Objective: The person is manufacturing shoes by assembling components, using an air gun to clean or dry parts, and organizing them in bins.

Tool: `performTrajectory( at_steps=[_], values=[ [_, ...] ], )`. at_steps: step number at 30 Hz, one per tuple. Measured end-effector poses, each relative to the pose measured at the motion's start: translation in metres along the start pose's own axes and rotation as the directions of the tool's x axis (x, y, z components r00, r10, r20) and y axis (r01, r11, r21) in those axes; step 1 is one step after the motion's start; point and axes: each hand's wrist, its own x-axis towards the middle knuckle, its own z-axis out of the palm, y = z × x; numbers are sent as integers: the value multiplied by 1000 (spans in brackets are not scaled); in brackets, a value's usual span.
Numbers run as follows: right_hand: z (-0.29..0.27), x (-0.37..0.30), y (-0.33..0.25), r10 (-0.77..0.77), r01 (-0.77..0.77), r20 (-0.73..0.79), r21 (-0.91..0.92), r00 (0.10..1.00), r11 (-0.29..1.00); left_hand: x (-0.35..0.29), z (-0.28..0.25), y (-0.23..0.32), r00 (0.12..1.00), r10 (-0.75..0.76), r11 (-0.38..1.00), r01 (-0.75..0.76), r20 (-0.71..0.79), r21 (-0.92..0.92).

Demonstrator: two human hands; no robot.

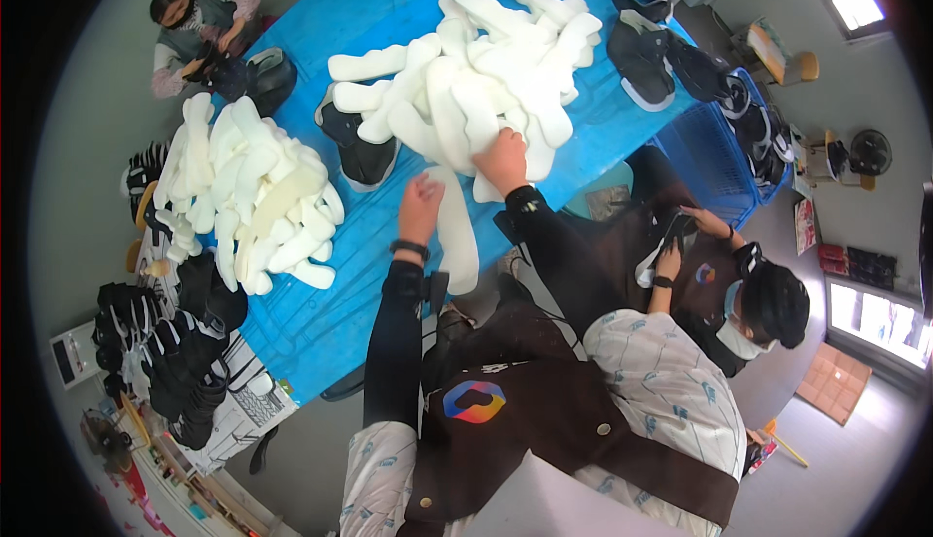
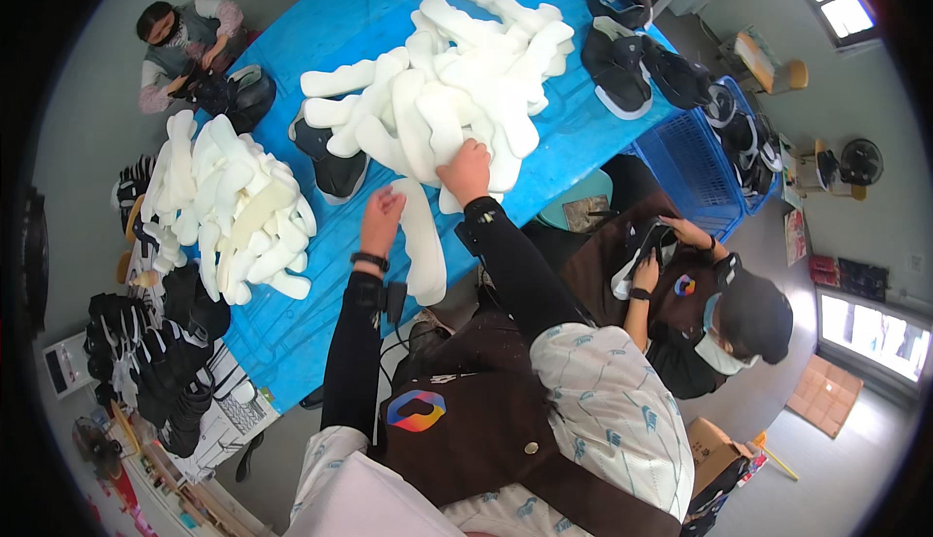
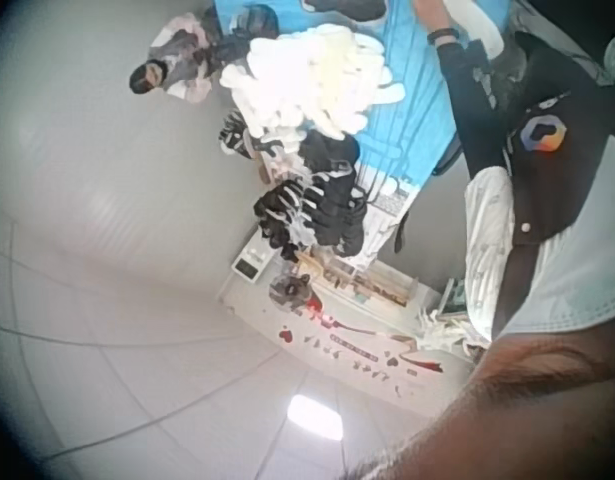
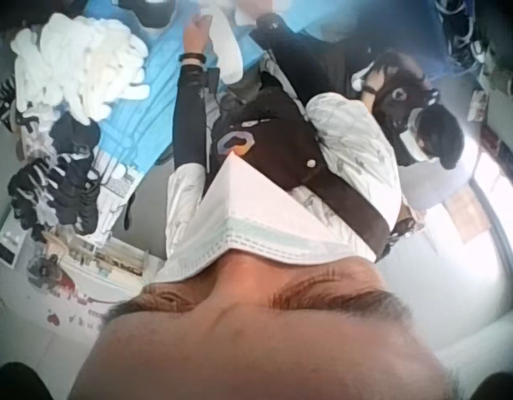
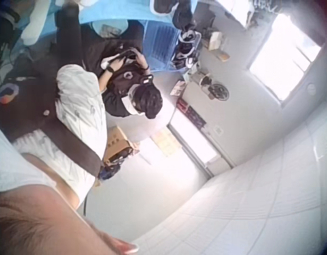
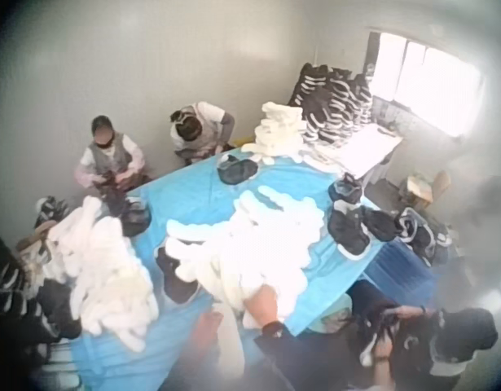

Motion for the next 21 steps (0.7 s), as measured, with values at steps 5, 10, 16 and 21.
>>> performTrajectory(
  at_steps=[5,10,16,21],
  values=[
    [-32,33,28,-33,-203,350,616,936,761,101,44,10,975,67,964,-9,-211,265],
    [-79,28,-2,25,-675,697,685,717,274,94,65,48,990,-46,992,29,-134,-125],
    [-129,60,57,-203,-238,332,894,921,380,75,33,96,938,-197,827,315,285,-466],
    [-140,79,57,-128,-698,784,603,607,385,70,4,85,958,-239,847,126,158,516]
  ],
)
